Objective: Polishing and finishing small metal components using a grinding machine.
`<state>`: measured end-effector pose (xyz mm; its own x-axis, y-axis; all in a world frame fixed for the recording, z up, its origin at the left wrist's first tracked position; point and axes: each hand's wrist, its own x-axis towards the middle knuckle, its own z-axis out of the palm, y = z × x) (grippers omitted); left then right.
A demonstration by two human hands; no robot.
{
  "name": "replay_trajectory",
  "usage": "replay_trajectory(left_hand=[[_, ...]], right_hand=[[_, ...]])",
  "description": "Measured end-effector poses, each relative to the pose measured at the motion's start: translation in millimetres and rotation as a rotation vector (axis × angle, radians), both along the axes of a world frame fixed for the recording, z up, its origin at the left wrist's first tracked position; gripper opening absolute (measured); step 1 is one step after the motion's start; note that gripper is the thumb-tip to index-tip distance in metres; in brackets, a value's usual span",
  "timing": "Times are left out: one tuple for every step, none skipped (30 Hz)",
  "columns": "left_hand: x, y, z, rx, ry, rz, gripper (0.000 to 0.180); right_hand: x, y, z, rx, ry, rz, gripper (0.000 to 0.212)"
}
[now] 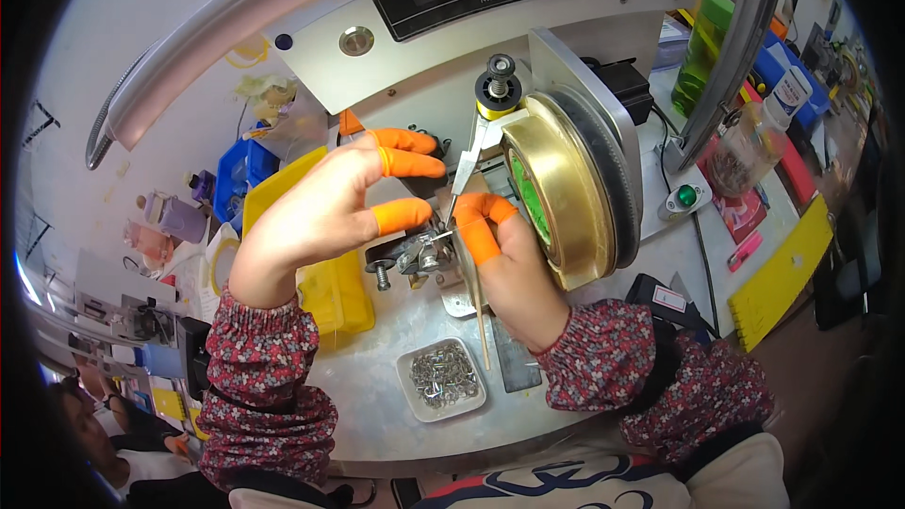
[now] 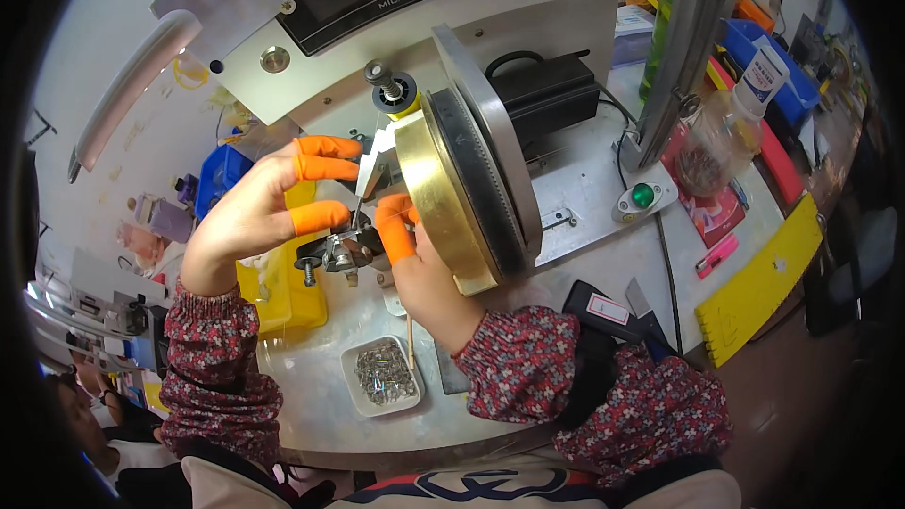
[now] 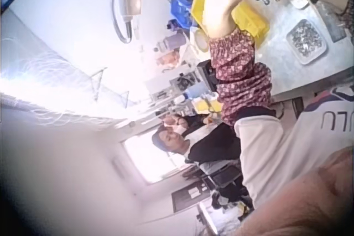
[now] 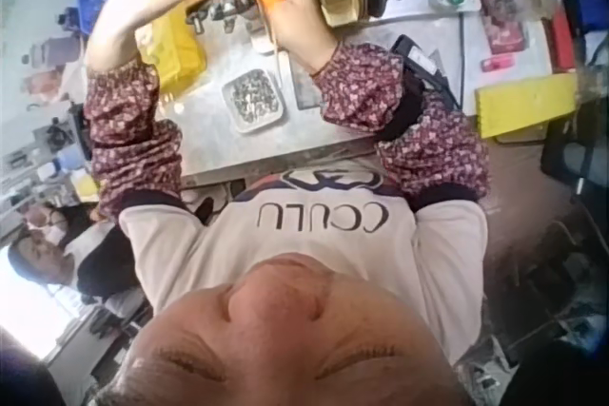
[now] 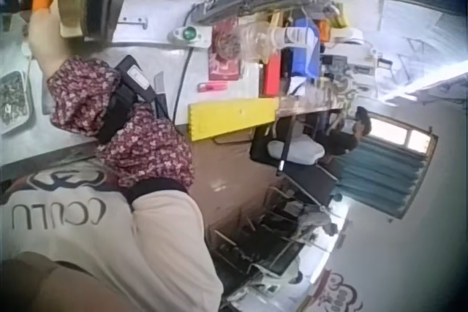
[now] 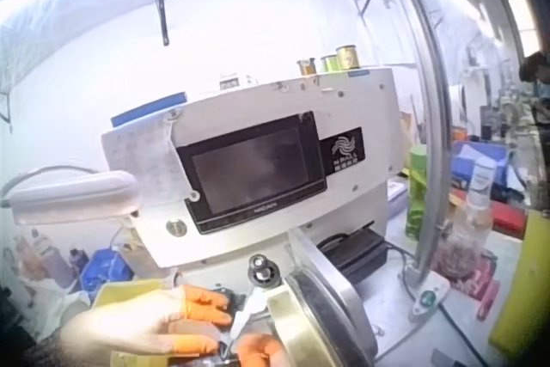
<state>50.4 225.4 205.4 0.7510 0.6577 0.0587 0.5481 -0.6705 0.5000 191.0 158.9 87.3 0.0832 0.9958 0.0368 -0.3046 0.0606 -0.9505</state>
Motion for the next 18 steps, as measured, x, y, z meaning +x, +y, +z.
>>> replay_trajectory(left_hand=[[4.1, 0.0, -1.7, -0.018, 0.03, -0.047, 0.035], [9.9, 0.4, -3.3, -0.077, 0.011, -0.09, 0.033], [14.2, 1.4, -4.0, -0.135, -0.008, -0.134, 0.031], [15.3, 3.1, -5.0, -0.133, -0.004, -0.137, 0.031], [16.1, 4.6, -5.9, -0.15, -0.006, -0.15, 0.029], [16.9, 5.5, -7.3, -0.167, -0.009, -0.163, 0.027], [16.7, 4.6, -8.4, -0.165, -0.003, -0.159, 0.027], [16.9, 3.5, -9.8, -0.188, -0.042, -0.138, 0.023], [16.7, 1.8, -10.5, -0.21, -0.083, -0.116, 0.019], [18.4, 1.7, -13.6, -0.206, -0.083, -0.123, 0.019], [19.2, -0.4, -16.8, -0.035, -0.131, -0.053, 0.017], [19.8, -3.3, -17.9, 0.136, -0.18, 0.018, 0.015], [18.2, -9.0, -13.1, 0.286, -0.208, 0.129, 0.011], [9.2, -12.3, -12.2, 0.236, -0.357, 0.216, 0.011], [0.8, -16.7, -11.7, 0.187, -0.506, 0.303, 0.012], [3.9, -28.5, -5.5, 0.059, -0.599, 0.333, 0.012], [6.7, -45.3, 0.5, 0.058, -0.596, 0.333, 0.012], [12.0, -63.9, 4.1, -0.066, -0.548, 0.334, 0.013]], right_hand=[[-2.5, 6.4, -2.3, -0.002, 0.009, 0.001, 0.019], [-5.6, 12.4, -3.5, 0.037, 0.017, -0.021, 0.019], [-8.2, 17.1, -4.4, 0.076, 0.024, -0.043, 0.019], [-9.3, 20.4, -3.4, 0.08, 0.125, -0.015, 0.019], [-10.9, 22.1, -2.2, 0.083, 0.127, -0.019, 0.019], [-12.5, 23.3, -0.8, 0.08, 0.222, -0.009, 0.019], [-15.1, 23.8, 0.1, 0.076, 0.322, 0.007, 0.019], [-16.6, 24.2, 1.2, 0.048, 0.362, 0.025, 0.021], [-17.6, 22.2, 2.1, 0.052, 0.367, 0.029, 0.021], [-15.4, 21.5, 2.1, 0.03, 0.297, 0.022, 0.023], [-13.2, 19.8, 2.2, 0.007, 0.227, 0.015, 0.025], [-10.9, 14.1, 1.9, 0.014, 0.225, 0.01, 0.025], [-8.4, 0.9, 9.8, 0.017, 0.197, -0.019, 0.027], [-9.1, -11.6, 15.8, 0.015, 0.173, -0.037, 0.029], [-7.6, -23.3, 19.6, 0.015, 0.18, -0.024, 0.029], [2.4, -34.7, 22.5, -0.027, 0.154, 0.068, 0.031], [10.4, -43.2, 24.7, -0.072, 0.133, 0.167, 0.032], [18.9, -49.8, 27.0, -0.072, 0.13, 0.157, 0.032]])
